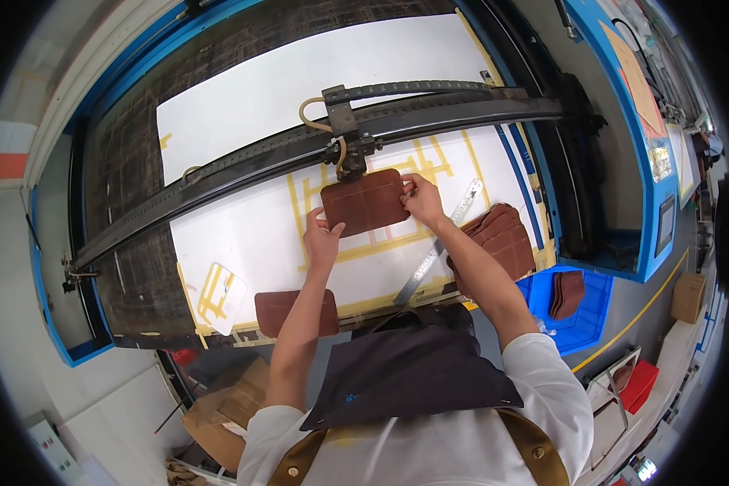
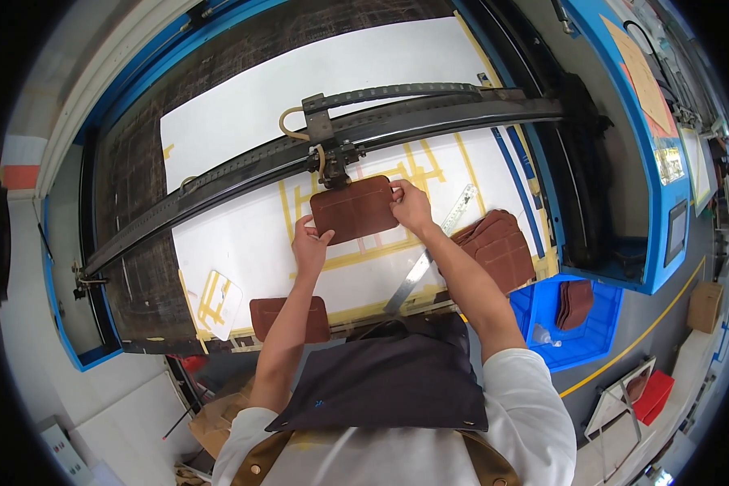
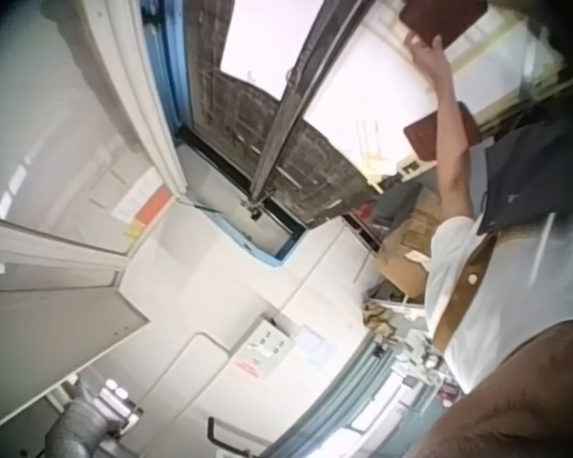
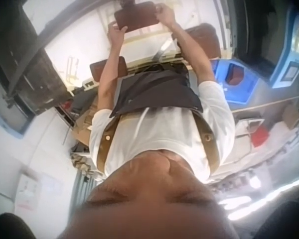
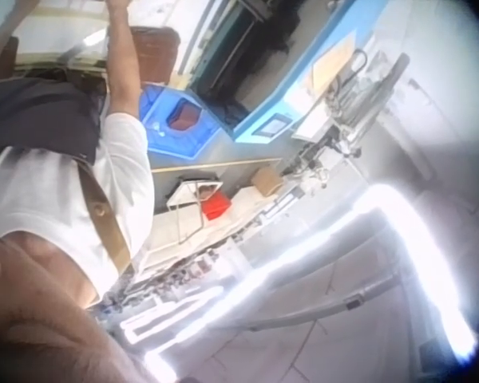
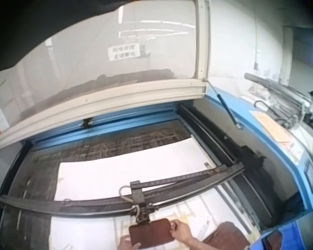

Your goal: Align leather pieces on a laser cutter bed and manage the cutting process.

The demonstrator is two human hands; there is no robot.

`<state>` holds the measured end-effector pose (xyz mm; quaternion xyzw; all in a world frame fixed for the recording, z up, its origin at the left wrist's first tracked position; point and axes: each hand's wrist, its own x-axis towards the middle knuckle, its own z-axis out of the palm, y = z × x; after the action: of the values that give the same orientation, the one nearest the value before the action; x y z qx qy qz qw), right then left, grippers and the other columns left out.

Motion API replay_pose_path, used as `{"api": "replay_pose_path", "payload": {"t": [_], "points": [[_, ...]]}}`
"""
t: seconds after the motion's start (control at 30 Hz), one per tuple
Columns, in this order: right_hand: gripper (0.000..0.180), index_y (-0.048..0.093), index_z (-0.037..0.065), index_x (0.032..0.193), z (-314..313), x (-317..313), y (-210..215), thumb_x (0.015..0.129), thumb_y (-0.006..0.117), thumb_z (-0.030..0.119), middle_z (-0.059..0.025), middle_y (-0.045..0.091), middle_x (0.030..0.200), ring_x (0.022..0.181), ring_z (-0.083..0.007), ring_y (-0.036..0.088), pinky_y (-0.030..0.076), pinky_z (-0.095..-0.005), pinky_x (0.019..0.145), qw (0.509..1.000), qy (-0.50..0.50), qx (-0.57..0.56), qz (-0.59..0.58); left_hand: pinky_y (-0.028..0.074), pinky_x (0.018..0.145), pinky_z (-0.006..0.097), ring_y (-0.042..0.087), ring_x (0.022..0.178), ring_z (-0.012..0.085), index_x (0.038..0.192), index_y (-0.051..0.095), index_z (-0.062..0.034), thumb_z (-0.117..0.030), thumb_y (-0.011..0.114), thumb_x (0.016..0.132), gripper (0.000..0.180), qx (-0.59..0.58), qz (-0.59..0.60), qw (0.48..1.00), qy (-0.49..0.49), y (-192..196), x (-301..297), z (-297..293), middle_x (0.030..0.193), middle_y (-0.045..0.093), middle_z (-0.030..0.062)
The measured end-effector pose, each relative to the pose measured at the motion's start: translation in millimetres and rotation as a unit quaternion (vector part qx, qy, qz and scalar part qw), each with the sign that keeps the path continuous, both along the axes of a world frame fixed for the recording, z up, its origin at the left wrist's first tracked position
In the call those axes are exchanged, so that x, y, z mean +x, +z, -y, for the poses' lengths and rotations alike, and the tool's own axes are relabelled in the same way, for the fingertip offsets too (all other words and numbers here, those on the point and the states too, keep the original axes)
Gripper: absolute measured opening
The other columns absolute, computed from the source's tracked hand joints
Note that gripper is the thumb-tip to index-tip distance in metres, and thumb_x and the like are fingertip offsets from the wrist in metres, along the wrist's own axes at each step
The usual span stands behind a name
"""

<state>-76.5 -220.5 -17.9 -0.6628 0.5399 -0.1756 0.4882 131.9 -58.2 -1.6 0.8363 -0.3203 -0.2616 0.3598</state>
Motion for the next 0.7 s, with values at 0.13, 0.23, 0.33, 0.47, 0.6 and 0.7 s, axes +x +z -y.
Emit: {"api": "replay_pose_path", "payload": {"t": [0.13,0.23,0.33,0.47,0.6,0.7], "points": [[0.045,0.062,0.005,0.118,-7.8,-3.8,11.0,0.074,0.071,0.000,-0.0058,0.064,0.087,0.074,-0.0191,0.065,0.053,-0.0319,0.069,0.999,-0.014,-0.038,-0.024,0.050,0.069,0.031,0.059,0.071,0.0176,0.125,0.055,-0.0072,-0.007,0.084,0.070,0.062,0.010,-0.018,0.999,0.030,13.0,-5.4,5.6,0.083,0.061,0.0044],[0.045,0.062,0.007,0.119,-21.4,-9.6,20.2,0.075,0.072,0.007,-0.0117,0.064,0.107,0.085,-0.0280,0.065,0.052,-0.0380,0.076,0.995,-0.018,-0.087,-0.056,0.050,0.080,0.037,0.061,0.089,0.0239,0.124,0.057,-0.0086,-0.006,0.076,0.076,0.052,-0.035,0.196,0.980,0.018,29.7,-21.7,6.3,0.096,0.062,0.0086],[0.040,0.063,0.006,0.117,-32.3,-8.4,31.4,0.078,0.071,0.009,-0.0132,0.060,0.118,0.091,-0.0302,0.064,0.052,-0.0396,0.081,0.995,-0.009,-0.074,-0.069,0.047,0.095,0.042,0.056,0.114,0.0292,0.123,0.060,-0.0085,-0.008,0.067,0.082,0.042,-0.140,0.292,0.917,-0.234,8.5,-25.0,6.5,0.119,0.060,0.0111],[0.036,0.064,0.005,0.116,-47.8,-14.5,17.8,0.081,0.069,0.011,-0.0137,0.058,0.123,0.099,-0.0314,0.061,0.051,-0.0410,0.086,0.983,0.022,-0.176,-0.054,0.034,0.113,0.046,0.042,0.136,0.0301,0.132,0.056,-0.0054,-0.018,0.064,0.087,0.048,-0.104,0.333,0.852,-0.390,3.1,-44.3,29.4,0.144,0.048,0.0116],[0.037,0.064,0.006,0.119,-57.1,-20.1,16.3,0.083,0.068,0.014,-0.0112,0.054,0.132,0.100,-0.0295,0.058,0.052,-0.0397,0.085,0.955,0.081,-0.262,-0.115,0.027,0.116,0.049,0.035,0.140,0.0306,0.142,0.046,-0.0066,-0.028,0.061,0.091,0.057,-0.051,0.328,0.872,-0.361,2.6,-41.5,36.0,0.150,0.041,0.0127],[0.037,0.065,0.006,0.118,-58.9,-21.8,19.0,0.083,0.068,0.014,-0.0109,0.053,0.133,0.102,-0.0305,0.056,0.052,-0.0400,0.086,0.951,0.107,-0.255,-0.136,0.021,0.118,0.051,0.029,0.144,0.0304,0.149,0.036,-0.0089,-0.037,0.055,0.095,0.064,-0.024,0.327,0.858,-0.395,-4.7,-31.8,31.9,0.156,0.032,0.0129]]}}
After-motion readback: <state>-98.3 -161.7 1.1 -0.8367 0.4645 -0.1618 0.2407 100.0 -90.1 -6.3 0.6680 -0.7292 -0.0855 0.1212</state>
